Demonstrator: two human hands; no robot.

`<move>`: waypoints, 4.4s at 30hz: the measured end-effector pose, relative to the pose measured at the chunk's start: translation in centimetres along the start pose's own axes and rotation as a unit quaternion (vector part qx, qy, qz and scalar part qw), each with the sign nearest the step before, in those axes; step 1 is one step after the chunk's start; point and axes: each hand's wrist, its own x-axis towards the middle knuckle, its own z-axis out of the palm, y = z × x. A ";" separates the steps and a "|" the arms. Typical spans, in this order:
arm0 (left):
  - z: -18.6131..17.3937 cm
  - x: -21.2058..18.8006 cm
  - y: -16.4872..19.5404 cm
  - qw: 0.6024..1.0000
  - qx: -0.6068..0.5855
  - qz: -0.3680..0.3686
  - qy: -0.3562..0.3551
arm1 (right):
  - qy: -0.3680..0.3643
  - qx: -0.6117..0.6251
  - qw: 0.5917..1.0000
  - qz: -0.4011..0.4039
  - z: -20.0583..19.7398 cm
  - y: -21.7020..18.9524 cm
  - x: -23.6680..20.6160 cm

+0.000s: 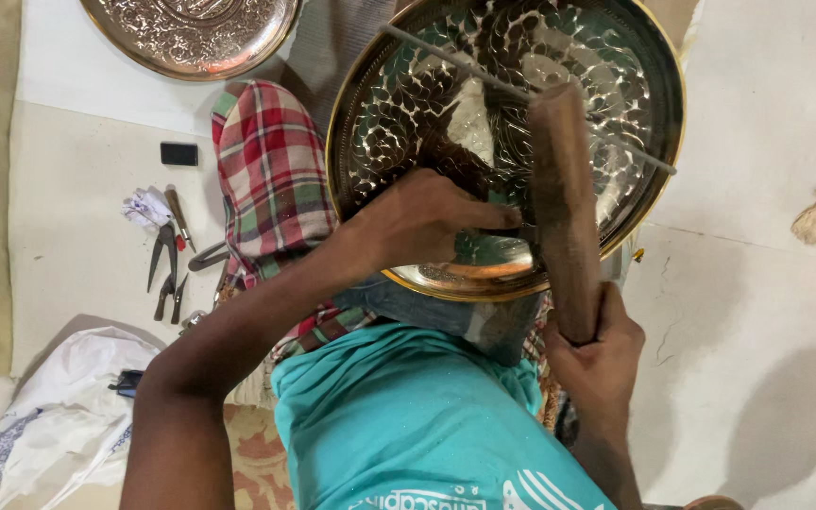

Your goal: The person sits on the floor and uses a wooden mallet to repeatedly strike a chisel placed on a large brass plate. The plate is held steady with the left hand while the right hand delivers controlled hammer blows to shape or emboss the surface.

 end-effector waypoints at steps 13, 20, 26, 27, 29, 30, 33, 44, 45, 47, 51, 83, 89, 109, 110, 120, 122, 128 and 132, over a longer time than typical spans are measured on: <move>-1.1 0.0 0.1 0.993 -0.032 0.095 0.058 | 0.067 0.026 0.997 0.041 0.5 0.1 -0.9; -1.6 -0.2 0.0 0.991 -0.050 0.105 0.068 | 0.135 0.137 0.981 0.037 2.4 0.7 -1.1; -1.7 -0.1 0.0 0.994 -0.031 0.098 0.049 | 0.094 0.171 0.980 0.026 2.9 1.3 -0.7; -1.6 -0.1 0.1 0.992 -0.042 0.103 0.053 | 0.065 0.120 0.990 0.046 2.8 1.6 -0.6; -1.6 -0.2 0.2 0.994 -0.055 0.083 0.045 | -0.001 0.019 0.996 0.085 2.6 2.0 -0.6; -1.6 -0.2 0.2 0.994 -0.062 0.076 0.037 | 0.024 0.078 0.995 0.058 2.6 2.2 -0.6; -1.8 0.1 0.0 0.992 -0.024 0.113 0.048 | 0.061 0.134 0.989 0.028 2.7 2.5 -0.7; -1.8 -0.1 -0.9 0.988 -0.048 0.138 0.041 | 0.105 0.249 0.963 0.015 3.3 2.8 -1.7; -1.9 -0.1 -0.9 0.987 -0.053 0.142 0.046 | 0.077 0.197 0.977 0.029 3.4 2.8 -1.7; -2.0 -0.1 -0.7 0.992 -0.032 0.118 0.021 | 0.029 0.091 0.993 0.062 3.4 2.7 -1.8; -2.7 -0.2 -0.9 0.993 -0.061 0.104 -0.020 | 0.071 0.147 0.986 0.019 3.6 2.5 -1.8; -3.0 0.5 -1.0 0.990 0.007 0.139 -0.034 | 0.050 0.020 0.998 0.009 5.4 3.9 -4.1; -2.7 0.6 -1.4 0.991 -0.031 0.124 -0.043 | 0.059 -0.071 0.996 0.015 4.8 3.6 -3.3; 3.4 -2.0 5.8 0.871 -0.364 -0.152 0.292 | 0.071 0.168 0.983 0.015 4.7 3.9 -3.8; 3.6 -2.3 5.9 0.878 -0.346 -0.157 0.291 | 0.078 0.170 0.982 0.004 4.6 3.9 -3.6; 6.5 -3.3 6.0 0.920 -0.156 -0.194 0.303 | 0.020 0.039 0.996 -0.076 1.7 1.3 0.2; 6.5 -3.6 6.0 0.920 -0.145 -0.201 0.305 | -0.023 0.045 0.998 -0.044 0.6 0.4 1.3; 6.4 -3.9 5.8 0.927 -0.120 -0.188 0.303 | -0.138 -0.030 0.988 -0.056 -2.7 -2.7 5.0; 6.7 -4.0 5.6 0.925 -0.146 -0.181 0.301 | -0.164 0.027 0.982 -0.094 -4.5 -4.2 7.2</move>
